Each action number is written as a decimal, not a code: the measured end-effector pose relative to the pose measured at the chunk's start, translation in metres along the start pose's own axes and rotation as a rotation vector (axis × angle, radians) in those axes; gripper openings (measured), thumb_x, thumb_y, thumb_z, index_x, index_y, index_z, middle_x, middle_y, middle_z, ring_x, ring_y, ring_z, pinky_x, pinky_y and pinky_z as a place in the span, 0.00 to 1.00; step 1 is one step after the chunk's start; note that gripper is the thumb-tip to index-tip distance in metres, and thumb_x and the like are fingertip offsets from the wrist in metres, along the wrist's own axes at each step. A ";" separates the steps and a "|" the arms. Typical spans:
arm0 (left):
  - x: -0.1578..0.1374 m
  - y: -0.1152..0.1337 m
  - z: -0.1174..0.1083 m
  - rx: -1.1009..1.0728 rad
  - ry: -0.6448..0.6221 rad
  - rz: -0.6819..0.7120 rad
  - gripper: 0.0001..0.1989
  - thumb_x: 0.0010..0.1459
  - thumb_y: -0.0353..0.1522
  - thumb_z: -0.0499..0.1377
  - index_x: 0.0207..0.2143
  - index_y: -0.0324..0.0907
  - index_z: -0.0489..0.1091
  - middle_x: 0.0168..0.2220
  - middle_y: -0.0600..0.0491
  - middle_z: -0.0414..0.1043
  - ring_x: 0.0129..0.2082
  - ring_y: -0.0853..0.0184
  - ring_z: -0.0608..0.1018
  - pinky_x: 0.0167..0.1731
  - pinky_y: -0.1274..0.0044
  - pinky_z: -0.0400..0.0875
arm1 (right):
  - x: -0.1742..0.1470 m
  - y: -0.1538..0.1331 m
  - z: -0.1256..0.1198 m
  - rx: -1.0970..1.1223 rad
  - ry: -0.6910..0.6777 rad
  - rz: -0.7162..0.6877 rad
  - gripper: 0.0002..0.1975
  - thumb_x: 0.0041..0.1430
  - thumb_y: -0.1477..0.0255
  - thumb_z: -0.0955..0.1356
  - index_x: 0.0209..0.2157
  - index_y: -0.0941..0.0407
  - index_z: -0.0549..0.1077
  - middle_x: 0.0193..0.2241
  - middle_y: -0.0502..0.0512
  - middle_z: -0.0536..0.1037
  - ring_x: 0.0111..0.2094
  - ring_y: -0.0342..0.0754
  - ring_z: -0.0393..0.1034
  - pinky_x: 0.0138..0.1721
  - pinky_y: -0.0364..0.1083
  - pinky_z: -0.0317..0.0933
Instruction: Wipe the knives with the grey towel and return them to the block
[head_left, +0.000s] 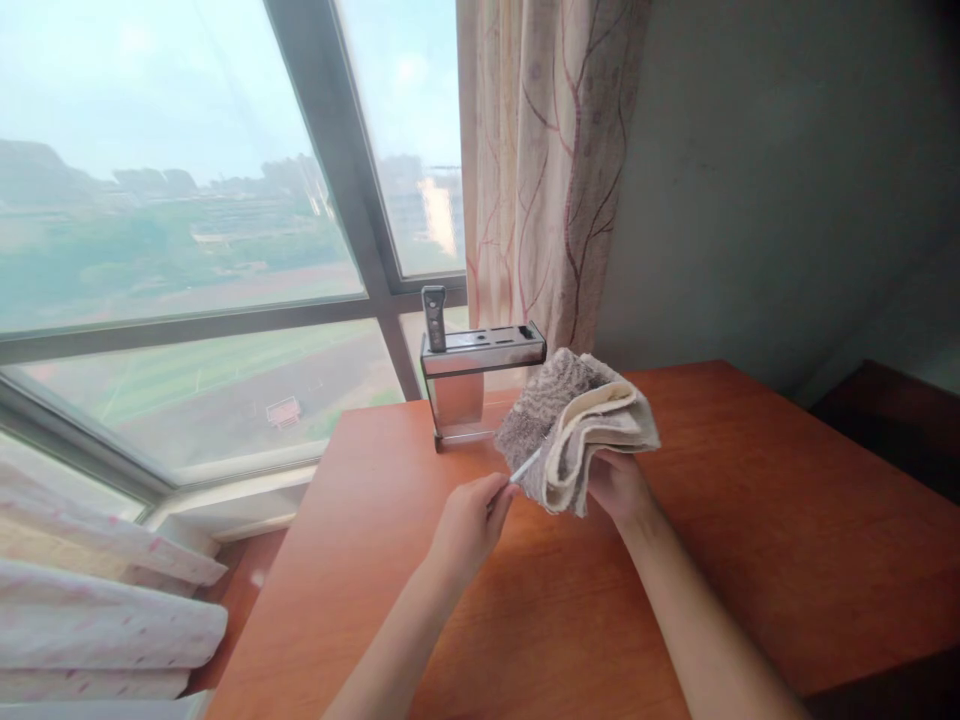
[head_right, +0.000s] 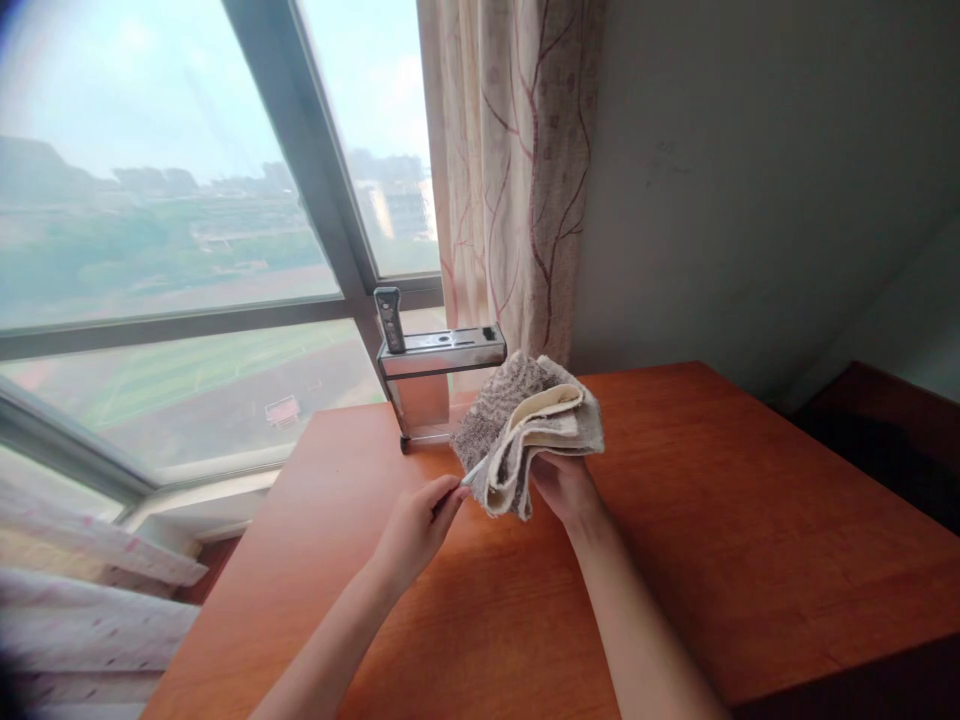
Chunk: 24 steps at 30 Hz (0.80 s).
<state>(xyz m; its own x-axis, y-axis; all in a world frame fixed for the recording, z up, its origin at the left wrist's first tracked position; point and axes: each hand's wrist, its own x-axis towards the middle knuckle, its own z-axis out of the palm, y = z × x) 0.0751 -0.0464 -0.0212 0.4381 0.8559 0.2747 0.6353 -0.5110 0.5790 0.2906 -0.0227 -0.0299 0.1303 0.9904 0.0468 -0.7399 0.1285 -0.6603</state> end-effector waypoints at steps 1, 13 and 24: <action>0.000 0.001 -0.001 0.051 -0.010 0.016 0.16 0.66 0.37 0.46 0.28 0.41 0.65 0.22 0.56 0.63 0.22 0.70 0.66 0.24 0.79 0.55 | 0.001 0.001 0.001 0.017 0.014 0.010 0.15 0.35 0.76 0.75 0.30 0.49 0.77 0.31 0.46 0.82 0.36 0.52 0.76 0.42 0.52 0.70; -0.003 -0.016 -0.005 0.195 0.257 0.045 0.13 0.64 0.38 0.51 0.32 0.42 0.70 0.28 0.54 0.66 0.23 0.73 0.67 0.26 0.81 0.59 | 0.006 0.016 0.017 0.098 0.233 -0.049 0.11 0.37 0.80 0.73 0.26 0.53 0.75 0.28 0.43 0.80 0.31 0.42 0.74 0.34 0.40 0.70; 0.001 -0.004 0.011 -0.301 0.015 -0.089 0.21 0.63 0.43 0.50 0.26 0.38 0.70 0.20 0.57 0.56 0.22 0.72 0.60 0.24 0.79 0.53 | 0.009 0.003 0.007 0.041 0.153 -0.104 0.12 0.37 0.79 0.71 0.28 0.51 0.75 0.31 0.44 0.81 0.34 0.45 0.75 0.38 0.43 0.70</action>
<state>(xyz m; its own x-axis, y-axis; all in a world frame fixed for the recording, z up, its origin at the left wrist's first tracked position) 0.0804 -0.0442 -0.0315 0.3784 0.8983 0.2233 0.4527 -0.3900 0.8019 0.2850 -0.0130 -0.0258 0.3043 0.9526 -0.0031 -0.7431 0.2353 -0.6264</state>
